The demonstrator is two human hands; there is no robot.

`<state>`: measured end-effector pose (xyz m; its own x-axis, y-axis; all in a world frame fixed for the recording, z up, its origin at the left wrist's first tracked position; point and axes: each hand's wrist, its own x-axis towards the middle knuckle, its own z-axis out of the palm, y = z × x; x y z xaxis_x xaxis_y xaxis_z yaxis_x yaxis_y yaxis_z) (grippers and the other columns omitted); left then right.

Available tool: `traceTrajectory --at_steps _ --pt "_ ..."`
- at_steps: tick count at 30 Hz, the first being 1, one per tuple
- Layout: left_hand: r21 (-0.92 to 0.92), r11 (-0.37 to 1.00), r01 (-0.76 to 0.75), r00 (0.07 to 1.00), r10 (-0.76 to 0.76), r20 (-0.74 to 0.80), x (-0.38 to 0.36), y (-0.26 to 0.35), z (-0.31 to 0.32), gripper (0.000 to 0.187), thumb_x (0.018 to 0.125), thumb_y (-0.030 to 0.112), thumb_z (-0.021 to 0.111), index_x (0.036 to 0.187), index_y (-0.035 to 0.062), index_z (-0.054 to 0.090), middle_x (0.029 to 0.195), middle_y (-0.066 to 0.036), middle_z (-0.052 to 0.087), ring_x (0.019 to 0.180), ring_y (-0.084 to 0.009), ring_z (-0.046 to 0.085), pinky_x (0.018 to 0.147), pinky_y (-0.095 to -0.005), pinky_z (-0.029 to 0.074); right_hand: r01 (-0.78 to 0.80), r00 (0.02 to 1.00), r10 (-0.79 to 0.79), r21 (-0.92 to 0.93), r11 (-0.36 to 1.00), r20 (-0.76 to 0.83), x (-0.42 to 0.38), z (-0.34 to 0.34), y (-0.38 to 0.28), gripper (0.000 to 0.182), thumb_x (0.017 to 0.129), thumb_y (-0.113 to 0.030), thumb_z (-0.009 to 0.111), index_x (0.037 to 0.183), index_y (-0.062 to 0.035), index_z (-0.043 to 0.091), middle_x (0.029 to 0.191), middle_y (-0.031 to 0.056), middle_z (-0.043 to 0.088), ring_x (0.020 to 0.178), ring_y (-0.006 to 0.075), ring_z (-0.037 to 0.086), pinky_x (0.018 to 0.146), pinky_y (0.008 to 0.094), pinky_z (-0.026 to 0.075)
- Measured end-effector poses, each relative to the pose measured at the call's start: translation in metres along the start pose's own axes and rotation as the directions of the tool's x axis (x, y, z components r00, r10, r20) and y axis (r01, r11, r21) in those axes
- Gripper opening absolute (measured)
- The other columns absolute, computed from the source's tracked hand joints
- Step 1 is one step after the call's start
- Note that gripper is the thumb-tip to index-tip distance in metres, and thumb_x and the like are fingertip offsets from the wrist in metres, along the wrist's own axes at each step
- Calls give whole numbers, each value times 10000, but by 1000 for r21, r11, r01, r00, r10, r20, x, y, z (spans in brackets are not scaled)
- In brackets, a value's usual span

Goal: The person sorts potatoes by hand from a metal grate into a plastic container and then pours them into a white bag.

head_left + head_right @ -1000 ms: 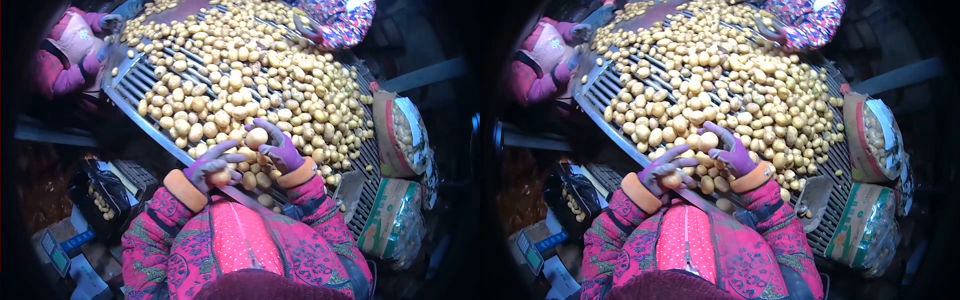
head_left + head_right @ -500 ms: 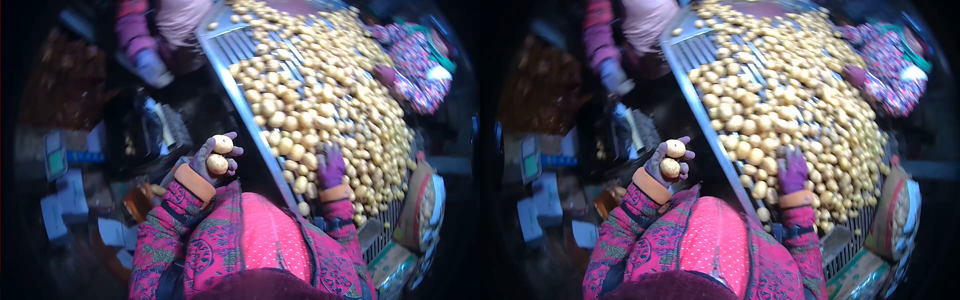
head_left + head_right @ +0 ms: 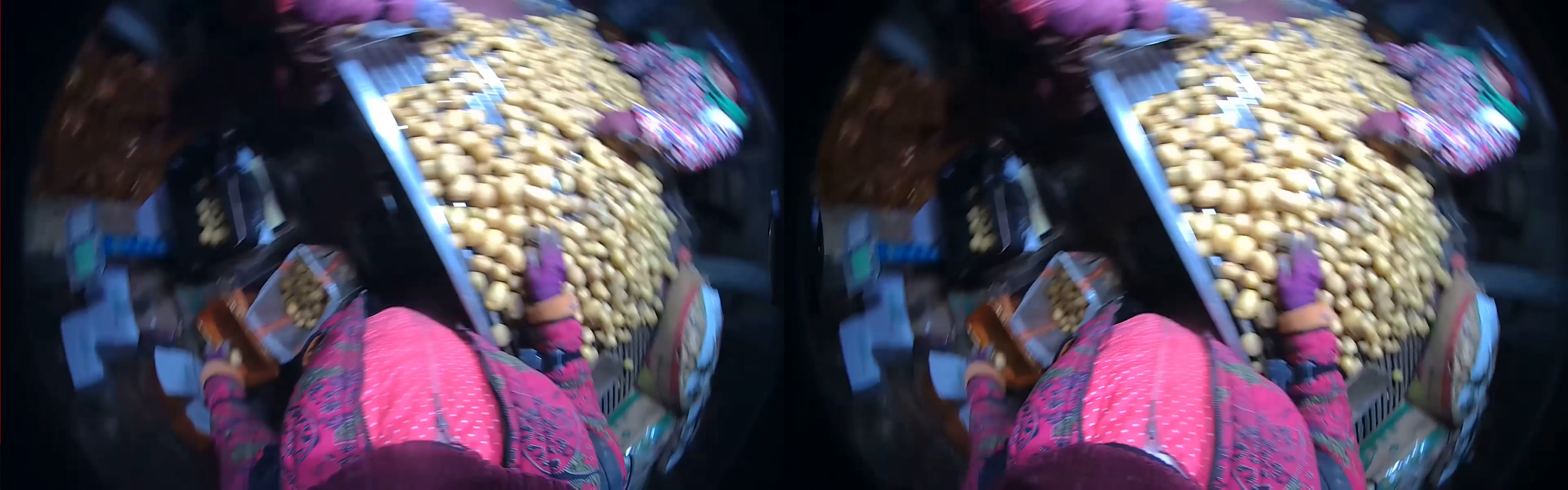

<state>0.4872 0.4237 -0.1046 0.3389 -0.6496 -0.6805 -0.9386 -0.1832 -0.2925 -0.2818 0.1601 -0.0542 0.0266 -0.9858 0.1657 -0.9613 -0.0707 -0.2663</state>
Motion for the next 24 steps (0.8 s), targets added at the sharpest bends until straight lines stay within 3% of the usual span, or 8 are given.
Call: traceTrajectory --at_steps 2,5,7,8,11,15,18,24 --pt "-289 946 144 978 -180 -103 63 -8 7 601 882 267 613 1421 88 415 1365 -142 513 1239 -256 510 1030 -400 425 -102 994 101 -18 995 -28 4 -12 -24 486 884 -306 552 1319 -89 538 1371 230 491 1258 400 469 1088 491 329" --pt "-934 65 -351 901 -247 -356 192 44 -32 619 860 55 642 1424 19 387 1340 -194 516 1201 -262 534 1014 -393 438 -66 998 64 41 997 29 6 -16 -59 632 862 -429 547 1405 -123 441 1449 220 384 1315 413 357 1097 542 248" --pt "-752 212 -625 765 -24 -643 173 166 -172 555 856 47 623 1379 12 441 1313 -168 542 1208 -292 537 1020 -391 434 -99 989 93 50 994 115 4 -20 -77 726 839 -476 570 1454 -143 375 1490 167 345 1330 407 327 1091 563 206" --pt "-778 -30 -628 766 154 -624 117 239 -261 568 844 70 643 1375 12 450 1328 -171 534 1211 -297 537 1032 -386 425 -99 986 83 107 989 146 4 -29 -83 748 828 -499 580 1461 -162 367 1500 143 337 1340 414 320 1083 580 212" --pt "-248 155 -956 292 473 -831 30 379 -380 505 785 129 689 1264 26 569 1210 -176 608 1143 -317 588 974 -395 464 7 987 -19 74 997 158 -11 -41 -79 656 837 -483 602 1397 -169 466 1423 135 457 1344 419 344 1073 558 267" --pt "352 21 -936 -208 774 -598 18 496 -412 410 772 189 681 1170 106 625 1196 -150 621 1032 -326 618 861 -432 499 -48 995 15 342 938 100 -23 -63 -65 456 845 -324 639 1258 -135 606 1199 131 625 1201 384 513 1022 497 372" --pt "548 354 -758 65 877 -476 28 543 -416 282 805 237 631 1073 150 619 1048 -99 637 892 -295 642 714 -452 496 -62 996 82 412 909 -30 -32 -62 -55 423 821 -269 672 1217 -127 629 1200 135 620 1176 359 529 1016 476 385" --pt "640 268 -720 223 963 -153 18 568 -444 283 820 229 623 1094 170 582 994 -125 626 843 -317 661 686 -440 515 -153 969 219 424 893 -111 -22 -72 -41 375 826 -220 681 1177 -93 648 1077 103 674 997 301 628 861 408 495"
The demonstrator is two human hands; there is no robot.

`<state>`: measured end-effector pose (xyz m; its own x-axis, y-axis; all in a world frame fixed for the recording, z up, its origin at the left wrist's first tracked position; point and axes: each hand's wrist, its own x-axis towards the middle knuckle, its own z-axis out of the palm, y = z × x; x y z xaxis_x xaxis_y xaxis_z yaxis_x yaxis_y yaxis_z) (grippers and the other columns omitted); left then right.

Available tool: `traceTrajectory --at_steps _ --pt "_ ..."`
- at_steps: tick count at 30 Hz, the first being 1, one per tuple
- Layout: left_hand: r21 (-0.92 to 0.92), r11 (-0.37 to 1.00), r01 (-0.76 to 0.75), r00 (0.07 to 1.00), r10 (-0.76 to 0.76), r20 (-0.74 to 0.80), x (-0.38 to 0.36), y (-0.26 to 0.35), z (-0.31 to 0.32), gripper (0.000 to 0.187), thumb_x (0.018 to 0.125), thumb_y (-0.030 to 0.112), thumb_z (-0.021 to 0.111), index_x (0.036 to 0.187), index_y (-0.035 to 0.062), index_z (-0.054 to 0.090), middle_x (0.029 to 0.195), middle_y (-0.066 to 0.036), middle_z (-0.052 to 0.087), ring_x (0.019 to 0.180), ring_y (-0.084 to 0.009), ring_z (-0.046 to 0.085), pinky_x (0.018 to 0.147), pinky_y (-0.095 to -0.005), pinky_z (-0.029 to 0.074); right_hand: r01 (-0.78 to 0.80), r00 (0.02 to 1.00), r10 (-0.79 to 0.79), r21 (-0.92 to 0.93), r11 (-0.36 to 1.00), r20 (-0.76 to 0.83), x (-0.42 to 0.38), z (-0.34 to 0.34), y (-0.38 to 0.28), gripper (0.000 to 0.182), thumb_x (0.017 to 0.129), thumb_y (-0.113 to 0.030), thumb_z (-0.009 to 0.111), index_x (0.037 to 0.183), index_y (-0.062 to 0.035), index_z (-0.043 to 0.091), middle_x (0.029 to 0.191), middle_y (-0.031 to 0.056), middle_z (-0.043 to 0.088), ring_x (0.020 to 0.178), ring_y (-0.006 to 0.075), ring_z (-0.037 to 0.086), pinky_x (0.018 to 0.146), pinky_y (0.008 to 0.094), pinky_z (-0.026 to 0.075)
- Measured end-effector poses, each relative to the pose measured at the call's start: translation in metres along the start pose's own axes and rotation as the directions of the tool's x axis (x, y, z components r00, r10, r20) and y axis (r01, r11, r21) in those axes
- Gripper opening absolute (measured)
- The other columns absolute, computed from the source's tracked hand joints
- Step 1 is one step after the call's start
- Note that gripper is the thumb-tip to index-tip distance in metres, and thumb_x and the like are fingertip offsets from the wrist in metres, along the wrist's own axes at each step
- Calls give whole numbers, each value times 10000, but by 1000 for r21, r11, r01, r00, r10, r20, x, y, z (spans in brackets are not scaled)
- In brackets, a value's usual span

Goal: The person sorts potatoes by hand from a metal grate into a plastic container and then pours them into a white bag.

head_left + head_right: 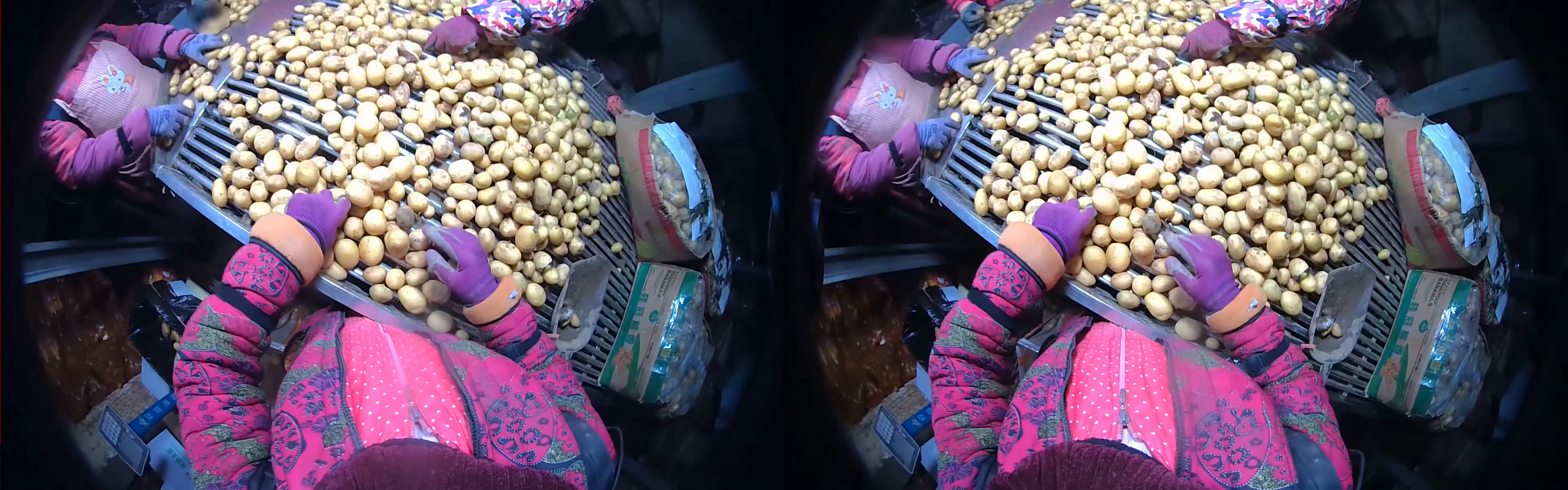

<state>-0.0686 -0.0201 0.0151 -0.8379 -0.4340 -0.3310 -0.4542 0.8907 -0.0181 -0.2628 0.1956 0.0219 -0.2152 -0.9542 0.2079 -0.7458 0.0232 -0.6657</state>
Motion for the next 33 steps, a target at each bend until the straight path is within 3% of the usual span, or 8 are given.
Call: traceTrajectory --at_steps 11,13,14,16,20,24,28,33 --pt "-70 997 -30 996 25 -82 -4 -8 4 472 700 206 740 1135 155 565 979 -120 631 871 -318 654 722 -457 508 162 986 -164 -140 977 -1 40 21 -7 451 837 -275 654 1257 -123 593 1025 99 664 938 289 620 812 426 469" --pt "-330 941 81 955 -168 -246 -12 -20 13 536 658 176 763 1154 144 560 1007 -148 637 906 -345 646 769 -468 512 195 981 -190 -167 966 46 53 31 -8 417 822 -300 657 1202 -135 612 929 88 668 845 284 629 731 448 468" --pt "-505 863 21 883 -254 -396 -22 -27 18 585 651 144 798 1177 109 545 1044 -136 636 932 -300 654 818 -414 530 205 979 -201 -165 965 41 57 35 -13 417 822 -300 657 1202 -135 612 929 88 668 845 284 629 731 448 468" --pt "-975 70 -212 882 -415 -222 -40 -36 32 622 668 149 835 1199 71 520 1072 -104 615 944 -219 646 828 -339 542 164 943 -17 -421 892 331 68 44 -24 427 819 -359 654 1184 -140 617 888 85 643 809 290 615 690 448 461" --pt "-706 -679 -203 956 -294 8 -100 -22 9 772 704 213 821 1343 122 397 1250 -105 548 946 -224 641 794 -355 551 227 924 -3 -542 809 382 90 82 -29 318 803 -386 647 1023 -159 613 835 81 616 747 283 619 606 461 451" --pt "-463 -859 -218 970 -244 -4 -126 2 20 603 816 238 723 1346 179 440 1342 -107 513 996 -278 625 759 -349 542 229 947 -77 -486 843 312 87 79 -35 203 776 -267 657 923 -130 628 864 121 631 693 293 652 556 470 470" --pt "-379 -925 -40 881 -212 424 -124 25 47 392 913 319 626 1215 88 529 1159 -116 613 917 -261 657 696 -305 557 144 978 -110 -188 972 179 71 61 -21 349 773 -276 681 1075 -107 631 981 125 624 852 314 645 672 424 509" --pt "-480 -876 50 993 -7 116 -109 48 26 654 868 203 654 1440 131 343 1279 -135 547 933 -251 646 727 -356 536 44 998 -27 324 945 -58 59 55 -55 477 796 -232 716 1241 -105 605 1086 144 643 974 313 639 810 385 514"
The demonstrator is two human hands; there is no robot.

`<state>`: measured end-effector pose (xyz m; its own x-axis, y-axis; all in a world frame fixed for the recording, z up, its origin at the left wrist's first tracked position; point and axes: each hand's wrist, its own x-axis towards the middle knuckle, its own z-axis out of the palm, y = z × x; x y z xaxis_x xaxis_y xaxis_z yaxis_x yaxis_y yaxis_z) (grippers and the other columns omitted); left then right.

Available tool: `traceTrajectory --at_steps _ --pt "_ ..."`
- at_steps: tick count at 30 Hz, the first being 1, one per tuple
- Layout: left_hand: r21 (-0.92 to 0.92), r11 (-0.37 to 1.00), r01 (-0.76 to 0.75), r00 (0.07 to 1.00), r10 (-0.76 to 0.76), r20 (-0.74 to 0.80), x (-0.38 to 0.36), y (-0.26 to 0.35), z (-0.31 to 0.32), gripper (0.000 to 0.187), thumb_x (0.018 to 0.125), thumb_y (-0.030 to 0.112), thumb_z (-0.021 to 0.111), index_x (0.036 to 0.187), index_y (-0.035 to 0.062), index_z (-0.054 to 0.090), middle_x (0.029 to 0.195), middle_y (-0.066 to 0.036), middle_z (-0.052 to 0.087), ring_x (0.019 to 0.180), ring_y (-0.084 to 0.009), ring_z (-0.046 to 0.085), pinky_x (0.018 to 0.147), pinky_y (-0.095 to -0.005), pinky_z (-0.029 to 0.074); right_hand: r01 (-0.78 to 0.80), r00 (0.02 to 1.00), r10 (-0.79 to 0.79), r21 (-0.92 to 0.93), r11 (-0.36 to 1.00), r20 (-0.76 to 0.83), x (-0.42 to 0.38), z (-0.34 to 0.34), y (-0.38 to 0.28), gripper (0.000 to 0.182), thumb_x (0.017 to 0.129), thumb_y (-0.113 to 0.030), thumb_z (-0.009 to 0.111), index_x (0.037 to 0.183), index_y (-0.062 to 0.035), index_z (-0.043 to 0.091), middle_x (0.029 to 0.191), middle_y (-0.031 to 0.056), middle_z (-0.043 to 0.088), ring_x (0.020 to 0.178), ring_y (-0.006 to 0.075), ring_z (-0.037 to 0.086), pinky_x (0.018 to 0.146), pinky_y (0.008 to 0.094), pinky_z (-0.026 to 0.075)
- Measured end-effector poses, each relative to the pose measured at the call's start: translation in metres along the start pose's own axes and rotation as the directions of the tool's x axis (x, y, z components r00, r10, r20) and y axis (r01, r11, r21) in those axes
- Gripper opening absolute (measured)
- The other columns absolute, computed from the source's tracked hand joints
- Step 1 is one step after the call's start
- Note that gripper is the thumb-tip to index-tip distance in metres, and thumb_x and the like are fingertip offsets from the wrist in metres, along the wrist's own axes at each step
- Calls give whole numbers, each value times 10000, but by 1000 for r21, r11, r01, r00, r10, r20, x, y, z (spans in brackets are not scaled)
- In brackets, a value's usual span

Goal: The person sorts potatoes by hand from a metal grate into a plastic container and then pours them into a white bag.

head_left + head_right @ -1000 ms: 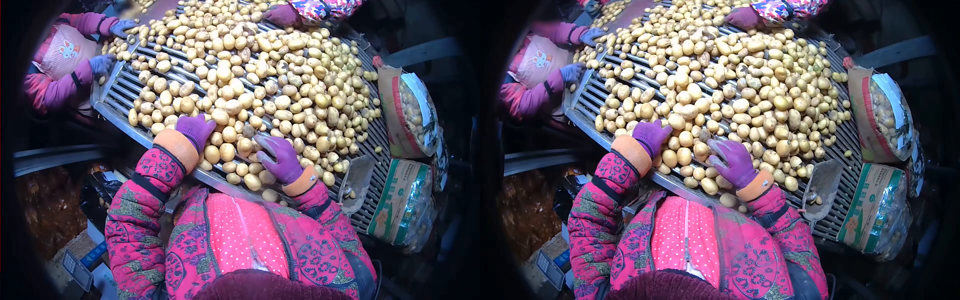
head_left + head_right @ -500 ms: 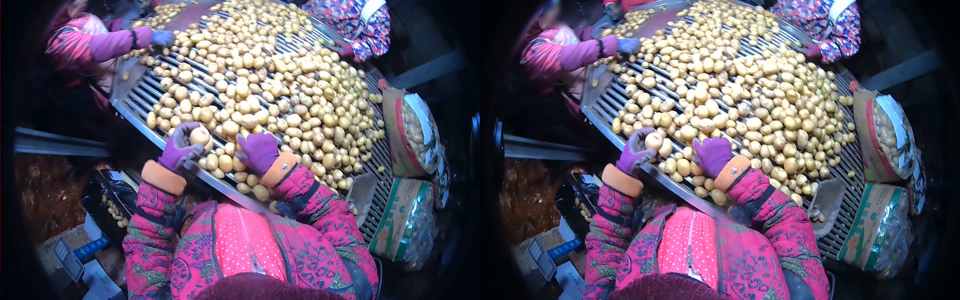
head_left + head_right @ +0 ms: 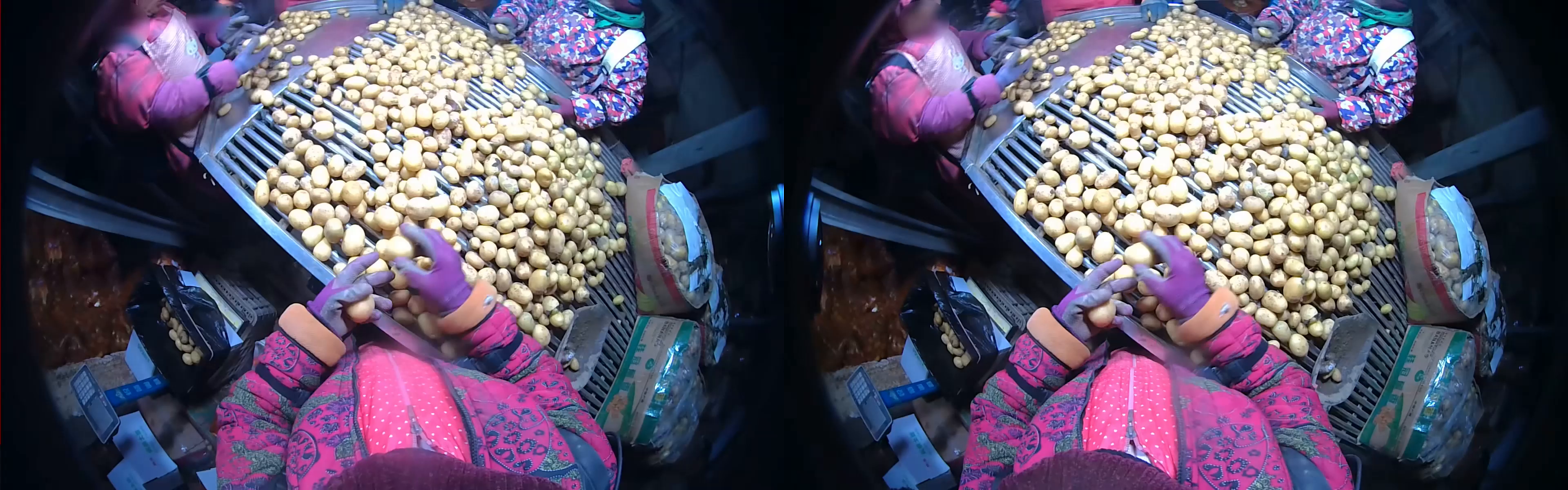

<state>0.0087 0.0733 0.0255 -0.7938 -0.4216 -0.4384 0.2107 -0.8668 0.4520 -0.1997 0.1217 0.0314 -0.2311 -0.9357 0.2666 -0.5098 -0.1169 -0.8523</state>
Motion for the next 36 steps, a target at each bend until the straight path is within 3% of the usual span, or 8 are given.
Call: traceTrajectory --at_steps 4,7,13,21,26,29,31,36 --pt "11 991 -131 985 128 119 14 -5 1 792 801 199 694 1474 139 281 1320 -158 510 906 -260 648 749 -385 554 265 940 -269 48 963 209 8 4 -9 396 797 -218 715 1169 -102 645 969 136 672 866 292 666 746 388 530" --pt "58 998 -32 999 31 14 3 3 -7 737 792 281 704 1417 106 354 1242 -160 557 812 -253 629 637 -335 523 145 984 -162 -198 969 -69 39 -25 15 373 795 -233 706 1144 -115 647 992 115 671 858 289 652 738 399 527" --pt "-126 991 -49 999 48 -12 7 -5 -21 635 887 359 619 1412 86 389 1100 -168 627 763 -247 624 613 -334 512 65 950 195 -762 645 246 68 -14 58 499 755 -242 707 1234 -173 583 1101 105 619 1029 301 609 839 431 498" --pt "-408 911 -52 992 93 81 16 -3 -25 669 950 576 440 1409 92 399 1454 -193 419 1164 -427 565 756 -454 550 -214 968 210 15 977 138 48 -26 44 551 744 -337 753 1200 -63 613 1069 164 655 973 311 645 859 380 511" --pt "-279 952 -125 992 121 -29 18 -7 -7 743 952 640 316 1398 55 423 1400 -156 470 1219 -328 526 914 -495 522 -107 850 118 -51 993 513 16 -12 -35 489 869 -412 620 1292 -170 589 1020 175 667 889 326 664 779 392 516" --pt "-268 957 -113 993 102 -55 9 2 -14 750 953 640 326 1403 47 418 1377 -162 494 1158 -345 568 859 -479 550 -138 930 77 148 979 359 25 -6 -6 423 858 -316 671 1226 -112 632 1023 161 678 893 323 669 779 380 527" --pt "-404 915 -1 971 97 219 5 5 -21 795 926 679 352 1412 51 403 1391 -177 487 1121 -390 587 825 -462 560 -25 988 43 -123 992 149 48 -6 3 410 839 -274 685 1205 -98 629 1043 139 667 900 310 658 763 387 527" --pt "-285 954 -96 995 83 -57 -3 9 -14 779 914 682 379 1405 78 413 1397 -194 482 1172 -441 560 786 -468 571 280 903 -23 -547 789 429 79 32 49 523 805 -234 718 1290 -124 558 1168 109 617 922 264 645 749 374 525"
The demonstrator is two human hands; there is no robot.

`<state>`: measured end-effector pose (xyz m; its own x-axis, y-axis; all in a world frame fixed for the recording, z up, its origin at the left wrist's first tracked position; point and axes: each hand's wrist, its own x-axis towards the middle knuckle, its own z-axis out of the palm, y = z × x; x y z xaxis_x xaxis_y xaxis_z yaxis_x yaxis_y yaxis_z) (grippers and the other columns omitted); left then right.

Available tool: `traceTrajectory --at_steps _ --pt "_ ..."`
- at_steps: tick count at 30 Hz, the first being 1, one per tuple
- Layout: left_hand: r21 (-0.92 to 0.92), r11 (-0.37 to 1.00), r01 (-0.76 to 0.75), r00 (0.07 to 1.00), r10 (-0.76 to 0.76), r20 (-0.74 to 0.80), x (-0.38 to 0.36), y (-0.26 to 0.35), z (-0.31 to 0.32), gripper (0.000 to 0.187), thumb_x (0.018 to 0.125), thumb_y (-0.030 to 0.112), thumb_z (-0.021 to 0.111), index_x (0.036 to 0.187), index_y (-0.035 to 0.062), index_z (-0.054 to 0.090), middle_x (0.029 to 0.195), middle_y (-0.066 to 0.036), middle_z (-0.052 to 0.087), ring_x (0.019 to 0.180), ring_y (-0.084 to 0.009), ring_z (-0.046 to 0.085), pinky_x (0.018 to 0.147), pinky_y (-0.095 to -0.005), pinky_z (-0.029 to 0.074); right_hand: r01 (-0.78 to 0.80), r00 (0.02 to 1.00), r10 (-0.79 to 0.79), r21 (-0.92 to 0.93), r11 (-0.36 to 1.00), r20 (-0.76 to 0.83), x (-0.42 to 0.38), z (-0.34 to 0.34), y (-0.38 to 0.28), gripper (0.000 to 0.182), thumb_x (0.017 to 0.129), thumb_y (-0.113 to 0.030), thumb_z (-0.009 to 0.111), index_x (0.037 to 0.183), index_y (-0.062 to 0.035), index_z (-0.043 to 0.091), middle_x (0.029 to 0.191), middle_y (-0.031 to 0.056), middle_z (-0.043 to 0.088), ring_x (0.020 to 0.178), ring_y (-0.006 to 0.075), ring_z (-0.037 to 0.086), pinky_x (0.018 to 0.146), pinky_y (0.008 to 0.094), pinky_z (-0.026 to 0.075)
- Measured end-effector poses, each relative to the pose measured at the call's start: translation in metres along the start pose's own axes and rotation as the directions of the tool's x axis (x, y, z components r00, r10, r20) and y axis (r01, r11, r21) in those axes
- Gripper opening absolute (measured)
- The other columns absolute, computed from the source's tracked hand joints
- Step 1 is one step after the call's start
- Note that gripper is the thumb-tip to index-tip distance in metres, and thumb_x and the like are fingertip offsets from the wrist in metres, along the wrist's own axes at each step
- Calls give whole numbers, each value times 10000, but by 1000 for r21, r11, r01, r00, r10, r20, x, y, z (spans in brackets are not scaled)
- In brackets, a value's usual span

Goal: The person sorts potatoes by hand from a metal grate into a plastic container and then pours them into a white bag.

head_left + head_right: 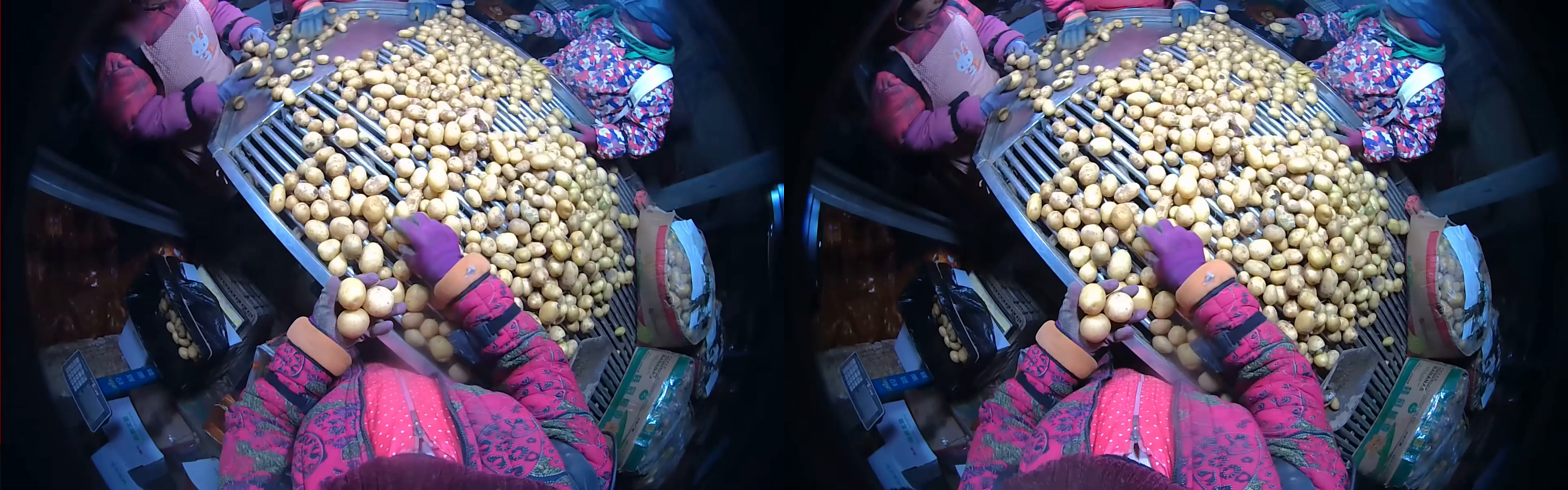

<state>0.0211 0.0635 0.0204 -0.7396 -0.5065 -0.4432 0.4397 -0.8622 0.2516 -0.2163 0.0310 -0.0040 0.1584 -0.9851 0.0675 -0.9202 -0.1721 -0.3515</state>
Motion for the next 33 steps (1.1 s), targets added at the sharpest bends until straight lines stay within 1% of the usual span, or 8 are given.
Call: traceTrajectory --at_steps 1,3,5,7,15,23,29,33 --pt "-3 1000 -5 1000 5 -1 -1 0 -1 779 914 682 379 1405 78 413 1397 -194 482 1172 -441 560 786 -468 571 6 1000 -6 0 1000 3 1 4 6 523 805 -234 718 1290 -124 558 1168 109 617 922 264 645 749 374 525" --pt "-12 999 -38 997 38 -62 -4 -1 -5 728 937 656 304 1382 97 444 1394 -186 496 1111 -423 602 742 -495 579 -179 982 140 855 487 126 -2 -6 3 581 803 -253 726 1325 -96 528 1155 74 605 997 209 625 831 349 519" --pt "-54 998 -45 999 44 -11 -4 -4 -3 736 929 664 317 1435 136 401 1403 -182 488 1124 -431 590 736 -496 580 -317 947 169 888 335 274 -20 -35 -13 583 877 -271 676 1371 -42 468 1194 87 576 1033 191 606 889 324 511" --pt "-107 994 33 999 -31 29 -5 -5 6 732 925 666 326 1479 188 345 1404 -180 488 1112 -445 592 724 -494 577 -360 906 152 907 -217 395 -37 -42 -33 567 932 -306 610 1388 -17 434 1207 119 569 1044 226 605 899 353 514" --pt "456 887 -76 996 88 -7 -35 -9 42 698 943 642 282 1465 185 359 1343 -162 548 1116 -356 612 702 -441 582 -71 997 17 961 267 69 -66 -42 -81 515 1004 -336 491 1417 -33 434 1347 130 520 1242 211 488 1048 355 394" --pt "-115 990 -80 983 59 -177 -73 -24 1 693 924 677 305 1346 160 497 1220 -107 625 1038 -314 639 696 -373 520 -247 966 -33 957 154 255 -61 -16 -127 486 977 -243 536 1387 3 448 1369 151 490 1293 232 439 1088 360 336" --pt "-366 927 -76 915 211 345 -97 -28 -49 792 895 633 507 1464 112 331 1403 -247 444 1112 -471 574 784 -461 585 -314 946 -58 946 79 319 -60 -26 -148 525 999 -328 493 1420 -25 412 1351 142 507 1241 236 503 1038 362 408" --pt "-526 811 -258 823 470 321 -147 -24 -75 784 871 550 616 1481 164 309 1468 -255 353 1141 -488 545 785 -512 592 -355 935 50 930 89 352 -68 -8 -115 615 966 -444 533 1409 -32 421 1305 161 554 1137 281 601 963 380 482"
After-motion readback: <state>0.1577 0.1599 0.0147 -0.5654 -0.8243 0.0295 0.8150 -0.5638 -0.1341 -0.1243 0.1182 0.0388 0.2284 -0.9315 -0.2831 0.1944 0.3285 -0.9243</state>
